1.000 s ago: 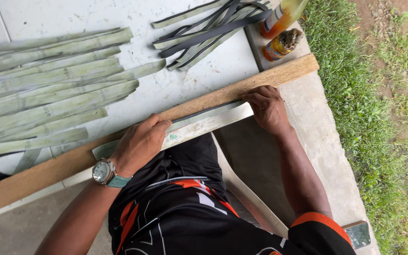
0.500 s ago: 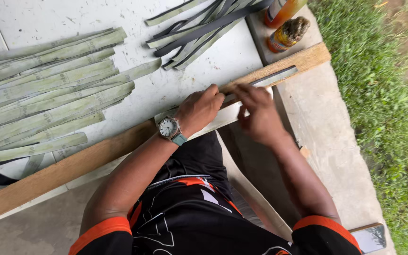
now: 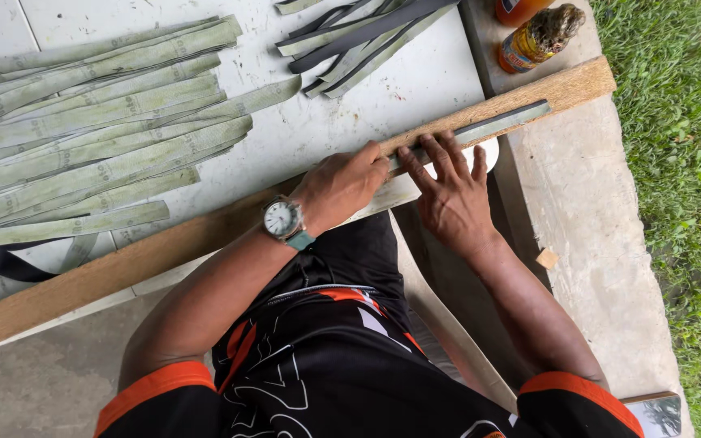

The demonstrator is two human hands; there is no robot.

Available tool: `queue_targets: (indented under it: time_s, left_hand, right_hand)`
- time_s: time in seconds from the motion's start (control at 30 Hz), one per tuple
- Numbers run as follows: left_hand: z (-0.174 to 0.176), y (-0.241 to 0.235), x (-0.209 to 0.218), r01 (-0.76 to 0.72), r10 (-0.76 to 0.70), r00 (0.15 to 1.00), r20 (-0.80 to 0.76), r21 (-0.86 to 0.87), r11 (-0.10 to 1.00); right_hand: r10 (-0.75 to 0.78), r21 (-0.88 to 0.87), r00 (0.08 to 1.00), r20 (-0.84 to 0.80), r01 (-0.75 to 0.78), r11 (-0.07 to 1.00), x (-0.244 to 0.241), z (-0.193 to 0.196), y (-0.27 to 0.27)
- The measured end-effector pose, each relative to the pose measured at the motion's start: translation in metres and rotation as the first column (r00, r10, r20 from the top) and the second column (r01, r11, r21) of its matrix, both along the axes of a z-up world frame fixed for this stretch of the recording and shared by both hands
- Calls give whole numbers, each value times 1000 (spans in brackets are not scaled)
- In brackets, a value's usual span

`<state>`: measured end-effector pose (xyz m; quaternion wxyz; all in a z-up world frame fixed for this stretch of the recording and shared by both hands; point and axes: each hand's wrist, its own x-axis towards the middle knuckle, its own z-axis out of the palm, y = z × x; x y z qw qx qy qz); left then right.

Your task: The person repeatedly folds long fabric straps in half using a wooden plank as a guide on a white table. They pick up each strap, align it on the plank, fold it, and place it in a growing pile of folded straps.

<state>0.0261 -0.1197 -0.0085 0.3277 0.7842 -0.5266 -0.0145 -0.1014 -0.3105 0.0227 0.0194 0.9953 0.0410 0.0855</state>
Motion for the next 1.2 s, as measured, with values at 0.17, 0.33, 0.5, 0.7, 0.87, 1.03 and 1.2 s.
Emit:
queue_targets:
  time_s: [0.17,0.33,0.5,0.7,0.87,1.03,1.2]
  left_hand:
    - [-7,8,2,-5,3,999,43,44,999]
    - [-21,-5,25,62,-68,986,-150,-42,997]
    - [-16,4,28,95,-95,995,44,-10,995]
    - [-7,18,0,13,-16,996,83,35,999]
    - [-3,32,-1,17,-17,998,58,-11,1000]
    - [-15,28,7,-34,36,997,73,-26,999]
    - [-14,30,14,1,-2,992,129,6,1000]
  right_hand:
    - [11,8,997,-70,-10,1000,5,4,7]
    - [20,-23,995,-101,-22,999,4,6,11]
    - [40,51,996,-78,-36,998,8,12,11]
    - [12,-46,997,-73,-16,999,3,4,23]
    - [60,11,993,-104,-59,998,5,4,25]
    - [58,-32,994,-95,-61,998,5,2,35]
    - [85,52,986,-143,-78,996,6,11,37]
